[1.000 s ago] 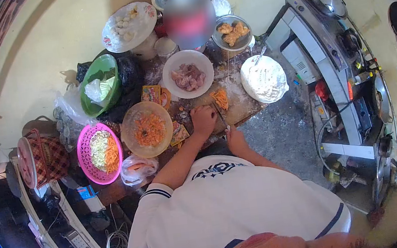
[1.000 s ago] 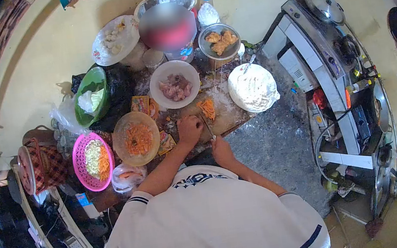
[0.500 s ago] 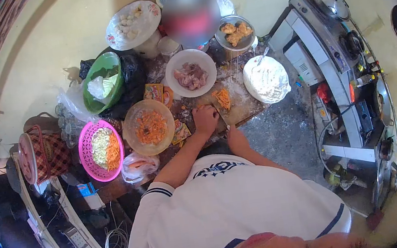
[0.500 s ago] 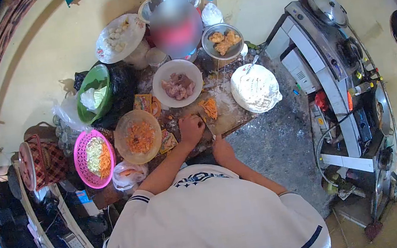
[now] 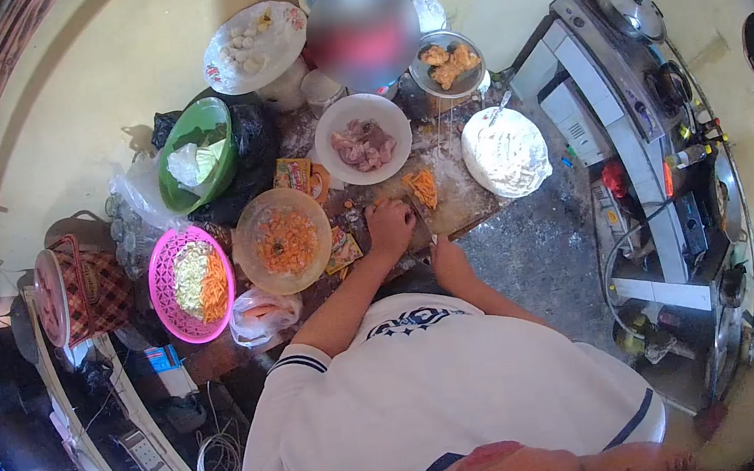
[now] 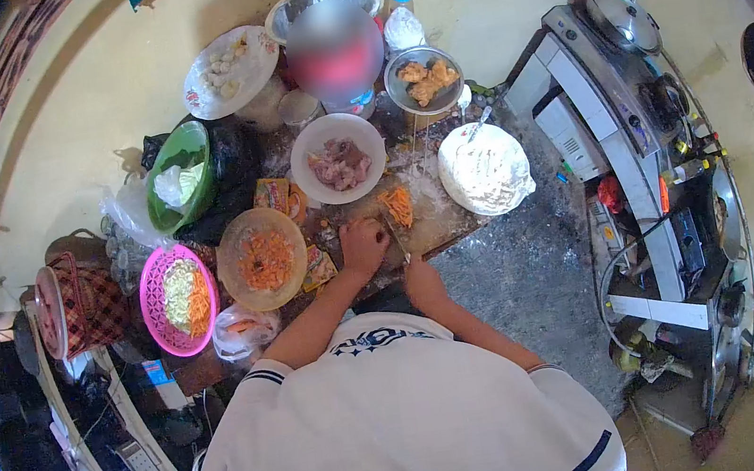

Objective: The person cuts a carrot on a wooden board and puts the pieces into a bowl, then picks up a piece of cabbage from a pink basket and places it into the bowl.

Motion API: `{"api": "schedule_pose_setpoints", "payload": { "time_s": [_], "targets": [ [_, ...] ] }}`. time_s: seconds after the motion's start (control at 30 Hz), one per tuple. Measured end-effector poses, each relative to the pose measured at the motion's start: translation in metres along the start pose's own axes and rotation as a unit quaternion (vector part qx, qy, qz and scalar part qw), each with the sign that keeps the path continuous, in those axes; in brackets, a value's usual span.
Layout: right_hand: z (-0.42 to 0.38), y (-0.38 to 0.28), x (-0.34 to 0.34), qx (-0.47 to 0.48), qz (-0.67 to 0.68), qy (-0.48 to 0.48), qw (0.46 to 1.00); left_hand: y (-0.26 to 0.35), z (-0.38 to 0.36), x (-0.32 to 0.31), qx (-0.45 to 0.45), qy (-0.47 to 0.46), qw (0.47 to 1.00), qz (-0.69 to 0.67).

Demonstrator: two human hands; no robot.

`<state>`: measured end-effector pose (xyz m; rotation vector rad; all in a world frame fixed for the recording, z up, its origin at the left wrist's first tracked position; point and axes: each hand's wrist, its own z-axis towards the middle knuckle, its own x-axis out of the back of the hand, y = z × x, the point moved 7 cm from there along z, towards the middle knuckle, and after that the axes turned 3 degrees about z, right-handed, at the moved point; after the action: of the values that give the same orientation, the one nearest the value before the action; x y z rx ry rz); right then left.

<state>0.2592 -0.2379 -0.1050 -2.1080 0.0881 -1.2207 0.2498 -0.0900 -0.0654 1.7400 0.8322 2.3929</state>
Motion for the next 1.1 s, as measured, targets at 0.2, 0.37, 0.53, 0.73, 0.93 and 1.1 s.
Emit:
{"api": "schedule_pose_setpoints", "payload": {
  "time_s": [0.2, 0.37, 0.53, 0.73, 0.93, 1.1],
  "targets": [
    [-0.005, -0.007, 0.009, -0.038, -0.032, -0.012, 0.999, 0.007, 0.001, 0.004, -0.031, 0.006, 0.999, 0.037],
    [-0.006, -0.010, 0.021, -0.004, 0.016, 0.027, 1.000, -0.018, 0.009, 0.018, -0.015, -0.001, 0.999, -0.035],
    [-0.012, -0.018, 0.027, 0.069, 0.019, 0.026, 0.997, -0.025, 0.013, 0.044, 0.008, -0.070, 0.997, 0.008],
    [-0.012, -0.007, 0.035, -0.015, 0.033, 0.027, 0.999, -0.007, -0.005, 0.020, -0.076, -0.115, 0.990, 0.013],
    [-0.014, -0.018, 0.043, 0.047, 0.005, 0.034, 0.998, -0.010, -0.007, -0.005, -0.112, -0.121, 0.985, 0.056],
    [-0.016, -0.013, 0.036, 0.046, 0.044, 0.020, 0.998, -0.001, -0.006, -0.011, -0.191, -0.118, 0.973, 0.059]
  ]
}}
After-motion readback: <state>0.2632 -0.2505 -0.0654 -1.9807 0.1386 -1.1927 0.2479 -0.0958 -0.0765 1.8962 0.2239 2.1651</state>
